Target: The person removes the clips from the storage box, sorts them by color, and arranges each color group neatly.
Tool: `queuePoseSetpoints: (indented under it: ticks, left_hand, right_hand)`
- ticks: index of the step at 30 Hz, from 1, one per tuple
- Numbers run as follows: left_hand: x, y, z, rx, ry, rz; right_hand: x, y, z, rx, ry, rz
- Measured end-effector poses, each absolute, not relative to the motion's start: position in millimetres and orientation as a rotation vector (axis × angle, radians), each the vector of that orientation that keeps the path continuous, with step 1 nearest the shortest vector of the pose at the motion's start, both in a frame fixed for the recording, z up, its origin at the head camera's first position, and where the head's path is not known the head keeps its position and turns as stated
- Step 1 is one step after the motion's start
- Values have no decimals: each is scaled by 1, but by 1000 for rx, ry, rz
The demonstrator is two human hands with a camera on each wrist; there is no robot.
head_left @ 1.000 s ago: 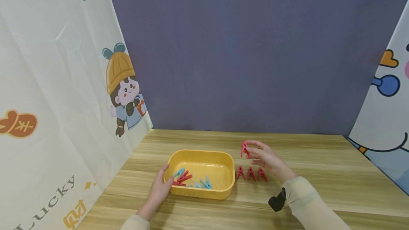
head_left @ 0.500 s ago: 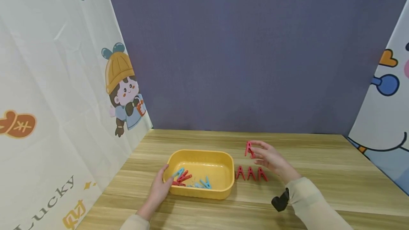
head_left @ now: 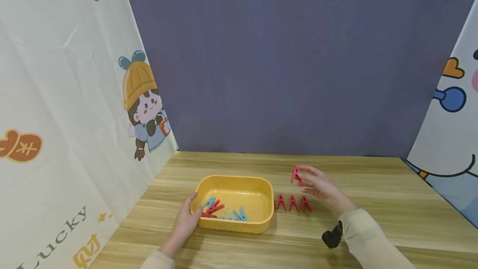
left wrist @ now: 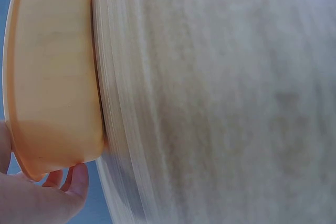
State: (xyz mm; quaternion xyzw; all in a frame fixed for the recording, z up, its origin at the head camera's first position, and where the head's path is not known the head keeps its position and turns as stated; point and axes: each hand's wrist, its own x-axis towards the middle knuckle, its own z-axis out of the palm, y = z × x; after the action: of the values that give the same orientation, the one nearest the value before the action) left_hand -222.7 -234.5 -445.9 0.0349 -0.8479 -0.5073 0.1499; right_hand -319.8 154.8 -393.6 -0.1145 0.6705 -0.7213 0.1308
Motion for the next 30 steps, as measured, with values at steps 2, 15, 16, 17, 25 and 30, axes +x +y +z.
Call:
queuePoseSetpoints:
  ticks: [2, 15, 16, 17, 25, 30]
  left_hand:
    - [-223, -235, -446, 106, -2437, -1458]
    - [-222, -234, -446, 109, -2456, -1468]
    - [-222, -234, -446, 109, -2456, -1469]
    - [-222, -234, -446, 108, -2456, -1468]
    - [-223, -235, -447, 112, -2440, -1442]
    - [-223, -235, -447, 103, -2444, -1446]
  right_hand:
    - [-320, 157, -395, -334, 1949, -2095]
    - [-318, 172, -403, -289, 1971, -2091]
    - [-318, 173, -403, -289, 1976, -2088]
    - [-317, 174, -404, -281, 1984, -2088]
    - [-317, 182, -410, -248, 1974, -2106]
    - [-318, 187, -414, -252, 1961, -2101]
